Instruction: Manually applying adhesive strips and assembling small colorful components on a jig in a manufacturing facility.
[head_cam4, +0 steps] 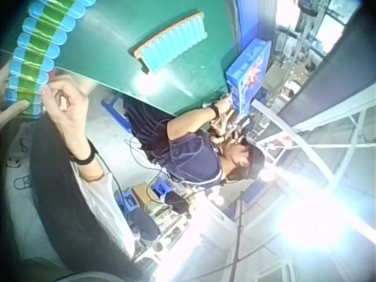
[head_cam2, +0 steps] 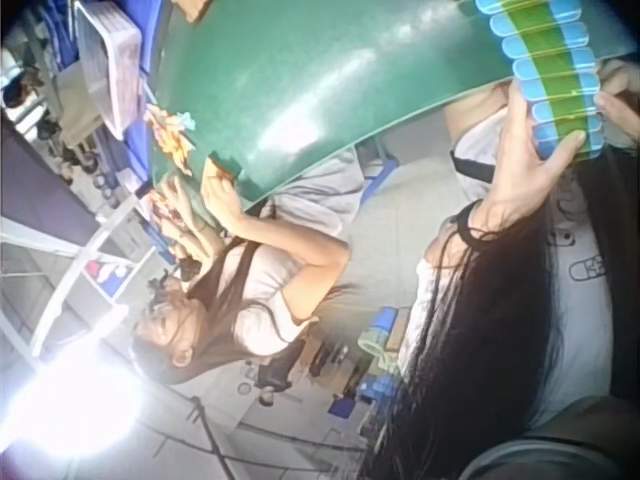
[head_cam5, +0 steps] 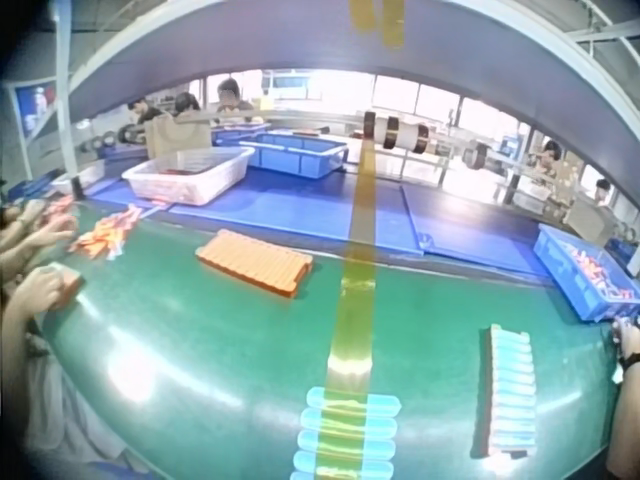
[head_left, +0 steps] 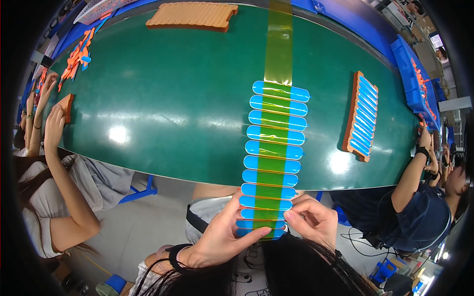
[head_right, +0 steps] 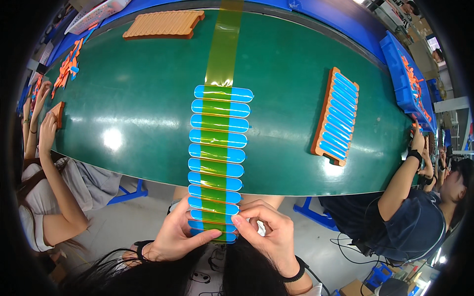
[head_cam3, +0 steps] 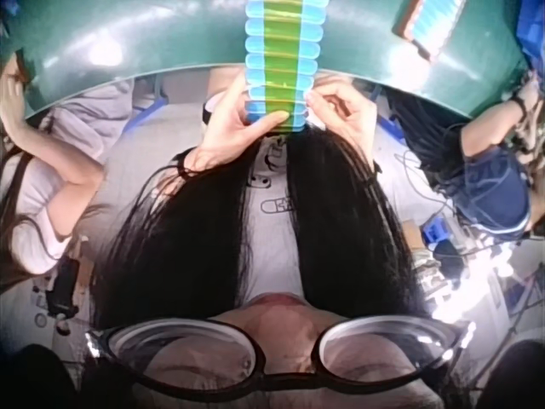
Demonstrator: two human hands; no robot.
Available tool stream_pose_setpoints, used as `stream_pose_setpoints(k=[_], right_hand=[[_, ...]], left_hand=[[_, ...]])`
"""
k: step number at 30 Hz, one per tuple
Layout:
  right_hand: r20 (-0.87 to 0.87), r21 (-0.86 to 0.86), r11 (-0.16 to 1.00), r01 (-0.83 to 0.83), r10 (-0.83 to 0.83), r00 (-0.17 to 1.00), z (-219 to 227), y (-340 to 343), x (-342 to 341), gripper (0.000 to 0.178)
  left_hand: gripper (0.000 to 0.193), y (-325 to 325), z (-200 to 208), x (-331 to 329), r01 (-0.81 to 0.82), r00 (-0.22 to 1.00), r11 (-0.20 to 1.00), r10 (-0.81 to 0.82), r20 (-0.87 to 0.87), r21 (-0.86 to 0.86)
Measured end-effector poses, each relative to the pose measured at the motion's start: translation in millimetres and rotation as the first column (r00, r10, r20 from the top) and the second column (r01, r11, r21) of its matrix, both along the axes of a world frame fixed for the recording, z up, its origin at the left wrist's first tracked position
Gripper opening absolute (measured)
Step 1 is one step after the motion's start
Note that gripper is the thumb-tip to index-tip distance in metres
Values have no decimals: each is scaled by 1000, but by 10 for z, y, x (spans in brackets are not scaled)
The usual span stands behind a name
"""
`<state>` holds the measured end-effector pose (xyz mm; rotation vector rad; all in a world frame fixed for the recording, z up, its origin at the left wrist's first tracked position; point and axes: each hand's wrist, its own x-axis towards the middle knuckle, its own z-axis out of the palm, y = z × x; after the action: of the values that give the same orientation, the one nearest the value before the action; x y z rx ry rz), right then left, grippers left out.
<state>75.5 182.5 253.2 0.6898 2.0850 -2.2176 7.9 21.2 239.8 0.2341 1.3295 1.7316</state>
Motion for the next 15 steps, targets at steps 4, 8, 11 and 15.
stream_pose_setpoints(k=[4, 8, 11, 15], right_hand=[[-1, 2, 1000, 13, -13, 1000, 4, -24, -5, 5], [-1, 9, 1000, 21, -21, 1000, -2, -11, -4, 5], [-1, 9, 1000, 16, -16, 1000, 12, -45, -9, 6], [-4, 3, 1000, 5, -5, 1000, -14, -3, 7, 6]], left_hand=[[63, -27, 17, 4, 4, 999, 999, -7, -43, -53], [63, -6, 13, 21, -2, 997, 999, -2, -82, -50], [64, -53, 1, 38, 9, 994, 998, -15, -111, -56], [63, -17, -22, 45, 5, 995, 999, -10, -102, -50]])
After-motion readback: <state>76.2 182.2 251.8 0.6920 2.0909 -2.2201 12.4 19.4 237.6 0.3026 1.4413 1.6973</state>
